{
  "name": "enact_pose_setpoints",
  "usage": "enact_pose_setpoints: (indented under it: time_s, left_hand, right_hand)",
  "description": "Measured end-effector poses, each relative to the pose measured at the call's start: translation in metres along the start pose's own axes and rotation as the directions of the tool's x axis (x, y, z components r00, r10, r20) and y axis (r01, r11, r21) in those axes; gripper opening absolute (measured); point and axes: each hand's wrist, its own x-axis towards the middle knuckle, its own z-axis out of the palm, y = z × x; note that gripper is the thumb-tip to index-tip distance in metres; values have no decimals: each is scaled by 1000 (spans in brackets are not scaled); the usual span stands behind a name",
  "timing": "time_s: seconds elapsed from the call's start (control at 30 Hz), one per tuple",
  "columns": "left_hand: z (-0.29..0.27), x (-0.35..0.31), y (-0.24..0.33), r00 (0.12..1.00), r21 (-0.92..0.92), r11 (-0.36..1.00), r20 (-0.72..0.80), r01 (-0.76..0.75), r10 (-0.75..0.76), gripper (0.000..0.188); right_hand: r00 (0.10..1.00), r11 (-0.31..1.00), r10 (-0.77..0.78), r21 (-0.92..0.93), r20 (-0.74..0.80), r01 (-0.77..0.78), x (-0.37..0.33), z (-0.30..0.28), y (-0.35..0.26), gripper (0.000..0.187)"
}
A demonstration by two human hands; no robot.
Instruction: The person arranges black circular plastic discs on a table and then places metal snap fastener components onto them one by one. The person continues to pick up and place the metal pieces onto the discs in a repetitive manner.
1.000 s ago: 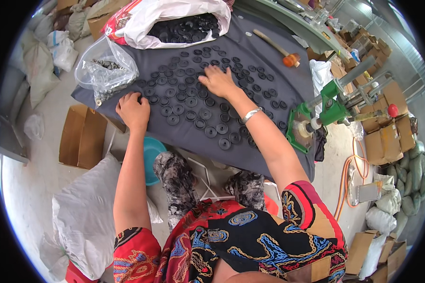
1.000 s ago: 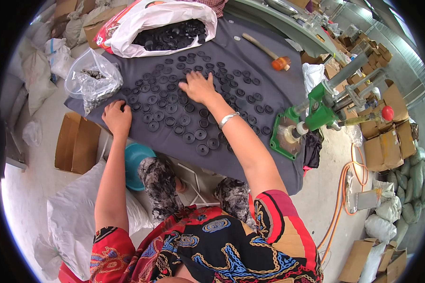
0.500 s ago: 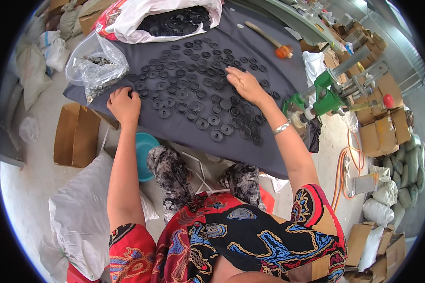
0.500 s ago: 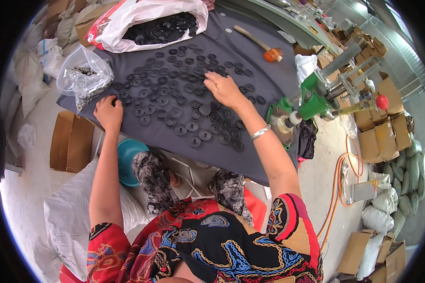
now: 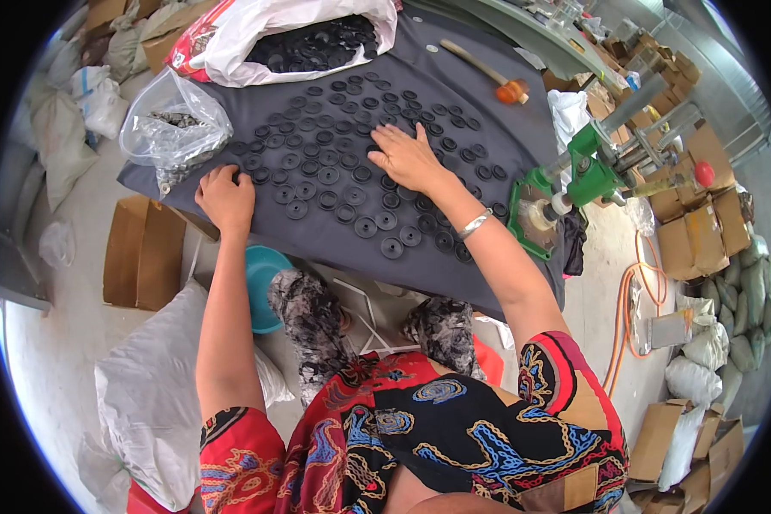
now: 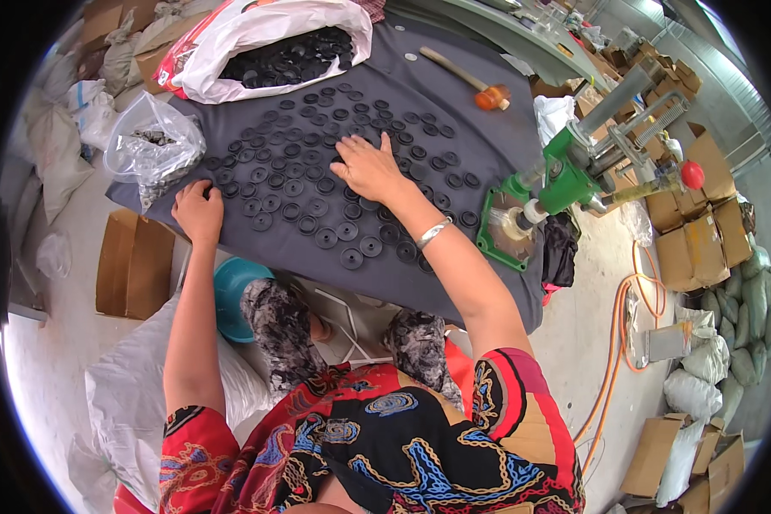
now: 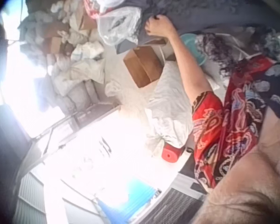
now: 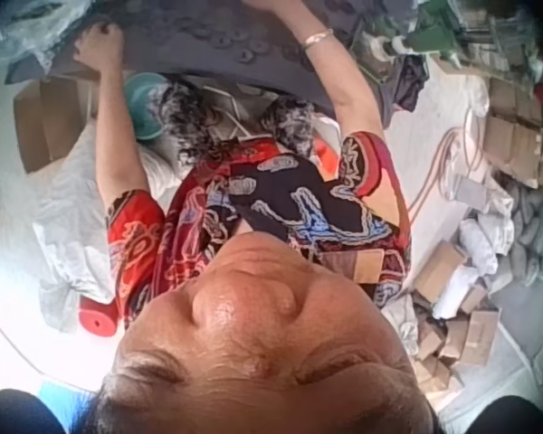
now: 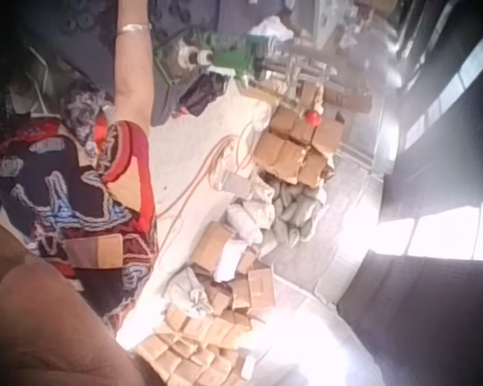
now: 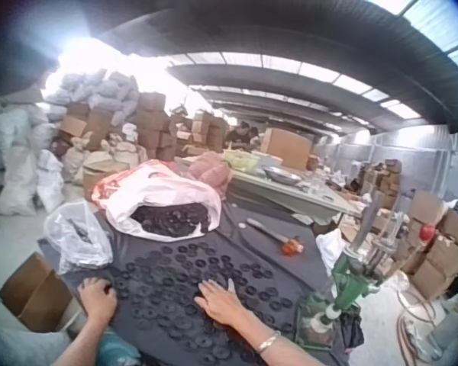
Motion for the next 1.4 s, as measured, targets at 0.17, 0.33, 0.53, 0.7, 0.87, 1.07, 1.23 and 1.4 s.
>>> enact_pose_setpoints:
  time_s: [0.17, 0.33, 0.53, 0.7, 0.87, 1.07, 1.23, 1.4]
  left_hand:
    - [1, -2, -1, 1000, 0, 1000, -21, -9, 9, 21]
    - [6, 0, -5, 1000, 43, 999, -23, -19, 20, 22]
    - [4, -2, -7, 1000, 28, 999, -12, -19, 20, 22]
    - [4, 0, -3, 1000, 35, 999, 4, -23, 23, 23]
    - [4, 0, -9, 1000, 58, 998, 15, -20, 19, 24]
    - [4, 1, -4, 1000, 34, 999, 17, -18, 18, 25]
    - [3, -1, -6, 1000, 28, 1000, 15, -4, 3, 25]
    - [6, -1, -8, 1000, 29, 999, 7, -26, 25, 25]
  right_hand:
    - [992, 997, 52, -69, 111, -44, -8, 1, 2, 49]
    - [958, 942, 188, 317, -216, -114, -12, -34, 32, 42]
    - [973, 901, 195, 415, -123, -128, -71, -70, 44, 35]
    - [997, 984, 46, 174, -70, -33, -105, -50, 25, 34]
    - [997, 990, 20, 143, -79, -8, -92, -42, -15, 36]
    - [999, 996, 28, 78, 45, -31, -77, -28, -14, 36]
    - [998, 968, 62, 245, -9, -58, -78, -38, -8, 37]
    - [970, 822, 224, 517, 93, -239, -87, -58, -2, 36]
